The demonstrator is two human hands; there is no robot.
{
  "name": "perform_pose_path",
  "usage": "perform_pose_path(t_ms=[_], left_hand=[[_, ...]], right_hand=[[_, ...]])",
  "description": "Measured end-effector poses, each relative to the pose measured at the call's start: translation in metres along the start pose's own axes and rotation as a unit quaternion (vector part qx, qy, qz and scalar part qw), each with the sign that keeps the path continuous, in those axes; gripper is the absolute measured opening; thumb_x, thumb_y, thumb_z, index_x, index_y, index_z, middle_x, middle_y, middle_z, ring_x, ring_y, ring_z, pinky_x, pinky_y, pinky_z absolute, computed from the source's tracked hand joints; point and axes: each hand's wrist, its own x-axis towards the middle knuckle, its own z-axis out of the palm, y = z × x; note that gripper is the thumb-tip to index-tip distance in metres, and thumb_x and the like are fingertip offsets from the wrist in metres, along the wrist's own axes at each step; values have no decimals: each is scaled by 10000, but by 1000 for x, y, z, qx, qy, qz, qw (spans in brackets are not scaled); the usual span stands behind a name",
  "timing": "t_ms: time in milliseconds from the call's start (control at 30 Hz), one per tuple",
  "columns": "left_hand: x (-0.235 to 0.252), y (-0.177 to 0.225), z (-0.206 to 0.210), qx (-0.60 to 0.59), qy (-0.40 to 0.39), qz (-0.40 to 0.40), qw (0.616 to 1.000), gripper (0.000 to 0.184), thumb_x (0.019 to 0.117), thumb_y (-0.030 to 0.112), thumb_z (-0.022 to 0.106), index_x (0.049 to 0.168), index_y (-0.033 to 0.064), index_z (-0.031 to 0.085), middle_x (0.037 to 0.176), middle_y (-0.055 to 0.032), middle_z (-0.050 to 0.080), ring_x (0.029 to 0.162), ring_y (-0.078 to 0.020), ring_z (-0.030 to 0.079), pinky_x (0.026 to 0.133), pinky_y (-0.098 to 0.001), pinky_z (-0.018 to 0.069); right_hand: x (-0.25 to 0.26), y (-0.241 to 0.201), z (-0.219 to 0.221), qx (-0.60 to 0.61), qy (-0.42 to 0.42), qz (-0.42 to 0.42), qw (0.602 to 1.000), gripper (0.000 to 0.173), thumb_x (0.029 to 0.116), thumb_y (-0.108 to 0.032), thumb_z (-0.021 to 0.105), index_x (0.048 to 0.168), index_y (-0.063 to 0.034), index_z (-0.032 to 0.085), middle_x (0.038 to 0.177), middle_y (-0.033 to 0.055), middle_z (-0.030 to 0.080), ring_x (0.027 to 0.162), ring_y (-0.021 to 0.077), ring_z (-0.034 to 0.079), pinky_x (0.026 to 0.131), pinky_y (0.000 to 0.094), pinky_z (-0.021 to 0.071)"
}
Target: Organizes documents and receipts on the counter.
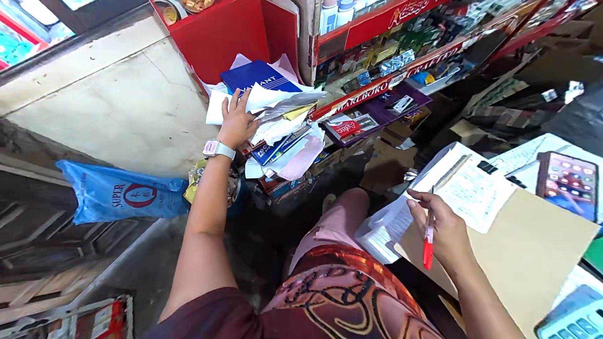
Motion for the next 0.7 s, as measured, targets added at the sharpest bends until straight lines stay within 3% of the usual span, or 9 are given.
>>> perform_pose_path(t_ms=[133,200,333,467,600,667,700], left_hand=[[11,-6,-2,11,6,16,1000,165,887,100,727,1027,44,793,1624,-251,335,1543,-481,167,1184,-747,68],[11,-8,-2,11,2,23,1000,180,871,127,755,1029,50,795,1628,-262,320,1542,-491,159,1176,-757,63],[5,-4,-3,20,-17,3,1000,340,792,339,862,1052,129,802,1667,-229,249,1564,-441,121,1190,-733,37],[1,-6,0,29,-11,5,999,311,775,226,869,1069,150,799,1667,-231,247,1565,-439,118,1191,-733,33],[4,-6,12,27,34,14,999,328,720,233,907,998,108,787,1663,-244,245,1565,-437,130,1187,-739,31],[4,-6,24,21,76,22,997,351,683,213,922,949,57,756,1648,-262,270,1557,-447,157,1183,-748,42],[4,-7,30,19,98,25,995,365,669,207,927,934,39,740,1638,-267,288,1552,-450,177,1180,-750,52]], right_hand=[[-3,2,0,-4,7,1,1000,401,1052,-248,508,1216,90,649,1180,293,687,994,384,704,861,479,571],[-5,3,-1,-7,11,0,1000,397,1051,-253,511,1209,82,654,1183,285,690,990,372,707,854,469,574],[-5,4,-1,-2,12,3,1000,396,1048,-247,517,1212,87,653,1184,291,687,995,375,703,856,470,572],[4,-5,3,3,3,-8,1000,407,1050,-269,508,1212,72,658,1170,278,692,997,360,702,868,465,570],[32,-34,9,7,-60,-35,998,511,1074,-393,435,1249,20,678,1178,229,711,1115,377,683,968,547,531],[48,-48,15,-7,-138,-44,989,554,1083,-444,377,1303,-43,689,1361,228,639,1308,421,571,1096,619,411],[56,-55,20,-35,-175,-55,982,516,1081,-409,390,1288,-52,698,1432,254,576,1348,463,519,1108,647,375]])
